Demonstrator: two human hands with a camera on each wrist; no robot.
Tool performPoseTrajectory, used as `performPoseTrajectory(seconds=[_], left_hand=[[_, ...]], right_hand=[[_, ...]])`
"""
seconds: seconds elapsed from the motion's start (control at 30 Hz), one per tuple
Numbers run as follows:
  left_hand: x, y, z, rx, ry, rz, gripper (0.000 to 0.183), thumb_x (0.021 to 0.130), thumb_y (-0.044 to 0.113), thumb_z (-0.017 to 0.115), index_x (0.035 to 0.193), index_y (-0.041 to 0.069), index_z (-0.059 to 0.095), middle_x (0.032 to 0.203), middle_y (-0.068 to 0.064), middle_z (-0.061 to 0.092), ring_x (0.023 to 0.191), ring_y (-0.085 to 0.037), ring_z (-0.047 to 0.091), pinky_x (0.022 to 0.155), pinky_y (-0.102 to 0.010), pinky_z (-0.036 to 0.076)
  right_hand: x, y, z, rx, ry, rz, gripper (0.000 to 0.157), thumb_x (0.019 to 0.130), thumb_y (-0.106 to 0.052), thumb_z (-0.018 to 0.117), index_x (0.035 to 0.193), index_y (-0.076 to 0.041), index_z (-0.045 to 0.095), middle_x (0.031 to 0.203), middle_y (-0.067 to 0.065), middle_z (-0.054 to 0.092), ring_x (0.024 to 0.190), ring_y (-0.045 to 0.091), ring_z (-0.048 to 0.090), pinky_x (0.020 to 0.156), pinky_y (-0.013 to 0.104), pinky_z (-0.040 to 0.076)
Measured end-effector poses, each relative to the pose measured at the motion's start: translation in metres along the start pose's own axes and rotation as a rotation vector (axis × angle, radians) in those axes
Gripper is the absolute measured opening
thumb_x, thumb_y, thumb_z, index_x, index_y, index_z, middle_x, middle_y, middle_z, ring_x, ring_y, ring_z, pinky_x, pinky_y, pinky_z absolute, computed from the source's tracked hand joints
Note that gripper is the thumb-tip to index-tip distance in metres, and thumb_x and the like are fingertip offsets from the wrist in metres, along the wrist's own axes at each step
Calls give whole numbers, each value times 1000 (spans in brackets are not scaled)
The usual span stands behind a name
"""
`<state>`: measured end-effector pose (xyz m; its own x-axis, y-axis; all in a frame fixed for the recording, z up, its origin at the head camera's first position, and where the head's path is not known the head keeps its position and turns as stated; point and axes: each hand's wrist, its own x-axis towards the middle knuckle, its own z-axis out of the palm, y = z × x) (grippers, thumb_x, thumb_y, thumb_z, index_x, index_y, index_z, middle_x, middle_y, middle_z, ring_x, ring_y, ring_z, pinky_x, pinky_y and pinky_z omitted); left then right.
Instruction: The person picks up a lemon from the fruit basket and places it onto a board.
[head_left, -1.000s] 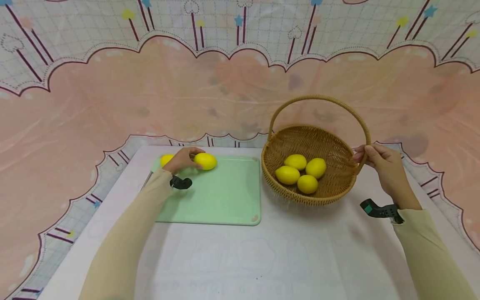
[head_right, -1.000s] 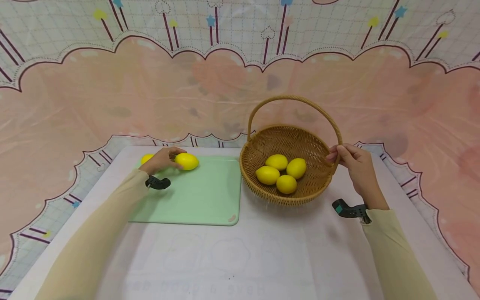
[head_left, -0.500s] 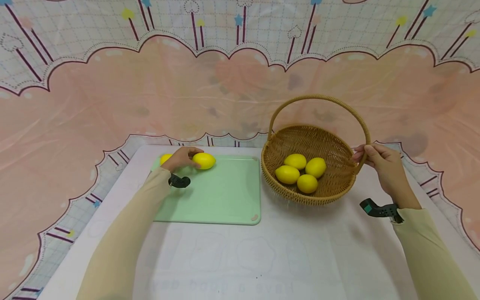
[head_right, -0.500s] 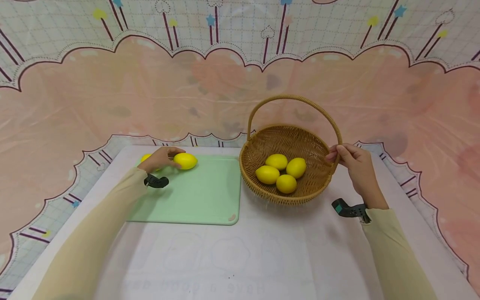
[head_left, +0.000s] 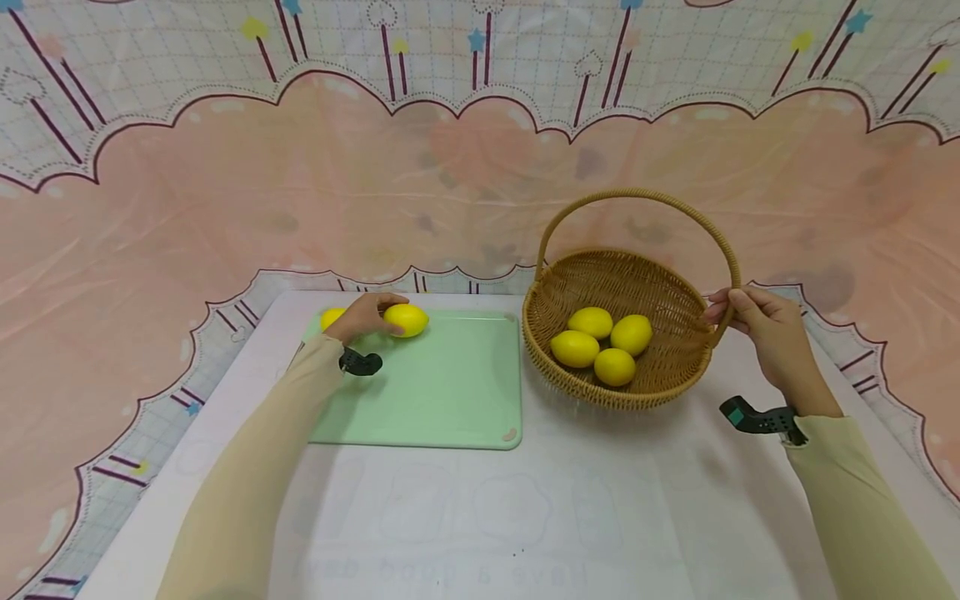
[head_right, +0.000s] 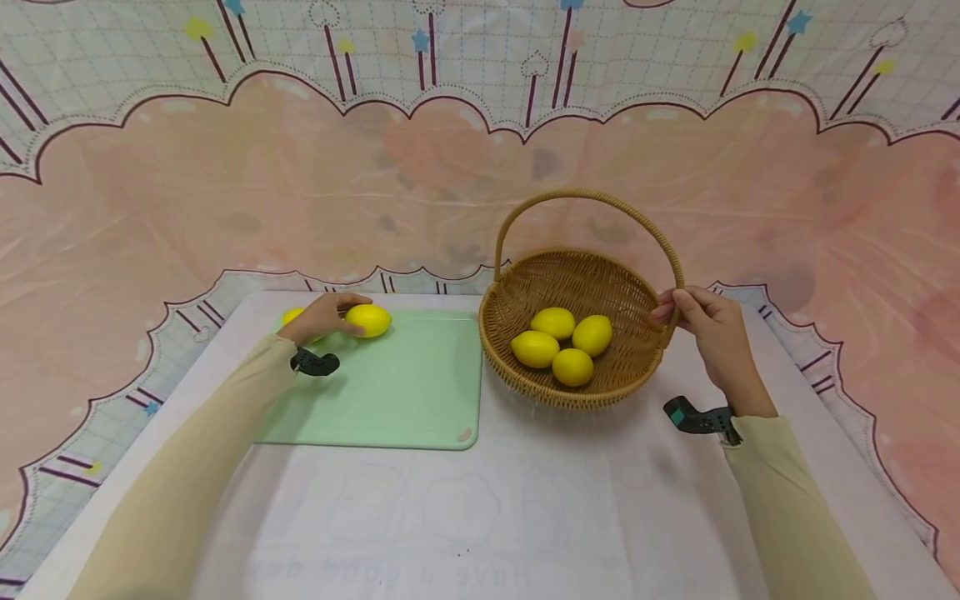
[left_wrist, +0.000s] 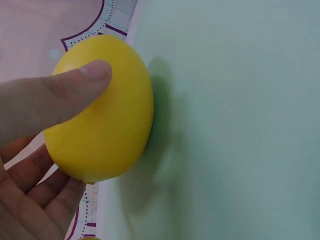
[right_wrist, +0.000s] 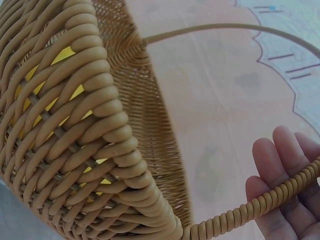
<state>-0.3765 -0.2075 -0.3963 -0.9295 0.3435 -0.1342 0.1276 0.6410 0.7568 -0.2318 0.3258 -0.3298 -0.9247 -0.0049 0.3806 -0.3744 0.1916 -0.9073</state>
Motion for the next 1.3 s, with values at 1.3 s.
performPoseTrajectory(seconds=[1.3], left_hand=[[-1,6,-5,31,-104,112,63,81,-1,69,138,-5,42,143,-25,41,127,-43,41,110,-51,33]], right_hand=[[0,0,1,52,-6,-13,38,97,-18,49,106,18,55,82,-5,71,79,4,68,77,10,52]])
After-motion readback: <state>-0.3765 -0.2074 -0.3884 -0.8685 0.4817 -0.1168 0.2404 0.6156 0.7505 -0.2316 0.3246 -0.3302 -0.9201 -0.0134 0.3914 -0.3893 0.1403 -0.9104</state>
